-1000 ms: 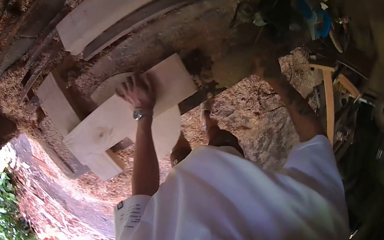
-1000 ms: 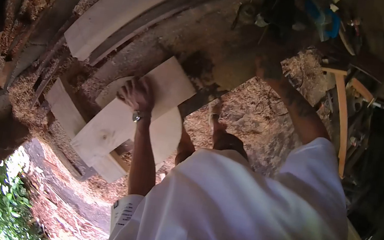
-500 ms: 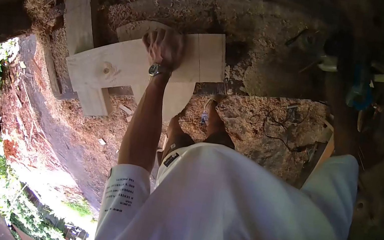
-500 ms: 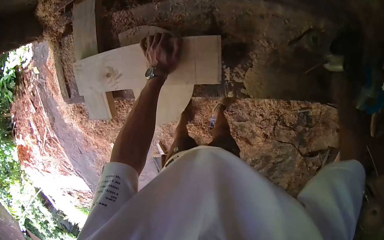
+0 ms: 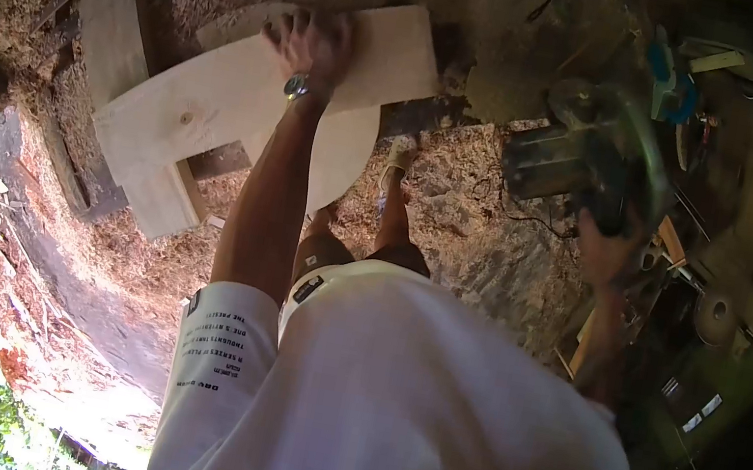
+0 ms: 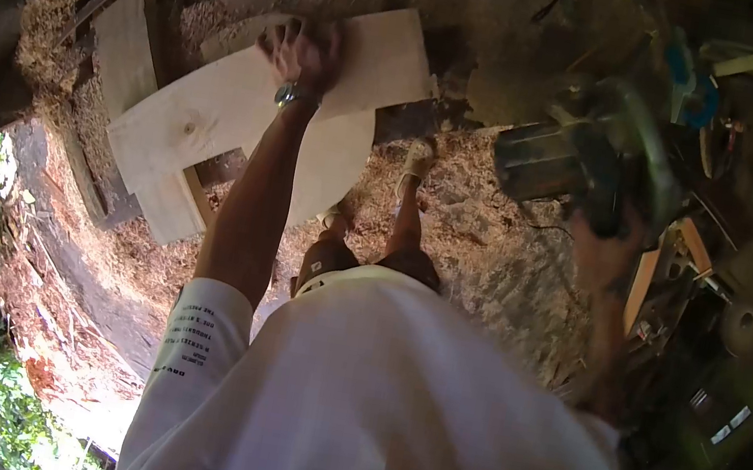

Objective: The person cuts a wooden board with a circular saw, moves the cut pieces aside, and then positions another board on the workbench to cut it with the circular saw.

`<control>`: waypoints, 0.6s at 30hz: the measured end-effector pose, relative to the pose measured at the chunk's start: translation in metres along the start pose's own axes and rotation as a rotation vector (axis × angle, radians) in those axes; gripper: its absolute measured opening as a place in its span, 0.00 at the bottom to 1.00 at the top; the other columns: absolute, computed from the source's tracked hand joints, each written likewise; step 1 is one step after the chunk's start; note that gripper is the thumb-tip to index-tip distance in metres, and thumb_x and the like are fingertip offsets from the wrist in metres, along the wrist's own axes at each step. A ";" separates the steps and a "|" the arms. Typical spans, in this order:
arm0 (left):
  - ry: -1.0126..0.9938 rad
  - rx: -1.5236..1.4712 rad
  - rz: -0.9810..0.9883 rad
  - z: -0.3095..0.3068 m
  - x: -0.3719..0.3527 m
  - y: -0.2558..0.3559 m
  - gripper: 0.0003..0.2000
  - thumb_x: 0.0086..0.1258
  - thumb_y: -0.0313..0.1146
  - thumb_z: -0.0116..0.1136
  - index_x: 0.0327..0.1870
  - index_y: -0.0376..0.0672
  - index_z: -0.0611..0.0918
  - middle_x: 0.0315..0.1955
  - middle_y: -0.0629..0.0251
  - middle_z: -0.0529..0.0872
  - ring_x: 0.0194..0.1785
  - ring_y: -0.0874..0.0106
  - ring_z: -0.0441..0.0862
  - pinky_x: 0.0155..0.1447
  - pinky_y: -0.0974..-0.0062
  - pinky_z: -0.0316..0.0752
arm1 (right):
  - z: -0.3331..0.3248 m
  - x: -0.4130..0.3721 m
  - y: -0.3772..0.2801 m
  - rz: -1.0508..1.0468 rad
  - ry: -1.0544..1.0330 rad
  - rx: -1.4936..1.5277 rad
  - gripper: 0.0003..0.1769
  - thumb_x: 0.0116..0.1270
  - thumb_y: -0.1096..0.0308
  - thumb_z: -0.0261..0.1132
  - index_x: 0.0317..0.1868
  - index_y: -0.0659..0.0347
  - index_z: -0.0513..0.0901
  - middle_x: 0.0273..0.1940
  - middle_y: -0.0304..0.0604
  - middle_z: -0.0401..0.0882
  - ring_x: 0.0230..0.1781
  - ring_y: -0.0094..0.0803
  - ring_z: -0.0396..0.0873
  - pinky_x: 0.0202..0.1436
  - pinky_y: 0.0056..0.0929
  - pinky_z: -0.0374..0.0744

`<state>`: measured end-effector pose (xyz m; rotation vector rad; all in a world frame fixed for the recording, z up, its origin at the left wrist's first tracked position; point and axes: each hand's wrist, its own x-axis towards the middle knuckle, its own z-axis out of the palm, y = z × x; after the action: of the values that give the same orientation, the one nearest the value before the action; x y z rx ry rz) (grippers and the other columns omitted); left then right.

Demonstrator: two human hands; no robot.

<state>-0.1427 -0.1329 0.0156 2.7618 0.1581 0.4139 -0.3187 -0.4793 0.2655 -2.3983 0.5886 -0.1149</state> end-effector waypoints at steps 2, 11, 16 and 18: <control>0.125 -0.030 0.052 0.017 -0.004 -0.010 0.27 0.69 0.55 0.52 0.61 0.45 0.80 0.58 0.53 0.83 0.65 0.52 0.74 0.75 0.38 0.48 | 0.030 -0.065 0.028 0.038 0.139 0.207 0.21 0.58 0.73 0.75 0.51 0.64 0.79 0.35 0.40 0.83 0.29 0.27 0.81 0.33 0.26 0.80; 0.058 -0.143 0.204 0.008 -0.010 -0.026 0.21 0.64 0.46 0.59 0.54 0.45 0.81 0.46 0.51 0.88 0.58 0.52 0.81 0.71 0.44 0.59 | 0.153 -0.177 -0.005 0.120 -0.100 0.665 0.25 0.59 0.81 0.62 0.59 0.72 0.72 0.27 0.37 0.75 0.19 0.21 0.71 0.21 0.23 0.69; -0.065 -0.311 0.316 -0.007 -0.011 -0.021 0.40 0.57 0.62 0.61 0.65 0.43 0.73 0.58 0.52 0.76 0.64 0.52 0.69 0.73 0.46 0.54 | 0.200 -0.177 0.011 -0.042 -0.133 0.783 0.30 0.59 0.81 0.58 0.64 0.73 0.67 0.24 0.37 0.71 0.17 0.25 0.68 0.22 0.28 0.70; 0.009 -0.274 0.435 -0.001 -0.016 -0.021 0.42 0.55 0.65 0.62 0.66 0.43 0.73 0.58 0.51 0.77 0.64 0.52 0.70 0.73 0.43 0.54 | 0.209 -0.171 0.025 -0.095 -0.191 0.909 0.28 0.60 0.81 0.59 0.63 0.71 0.68 0.29 0.41 0.74 0.19 0.27 0.70 0.26 0.32 0.72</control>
<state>-0.1593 -0.1155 0.0055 2.5081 -0.4704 0.5121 -0.4337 -0.2986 0.0982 -1.5257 0.2426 -0.1514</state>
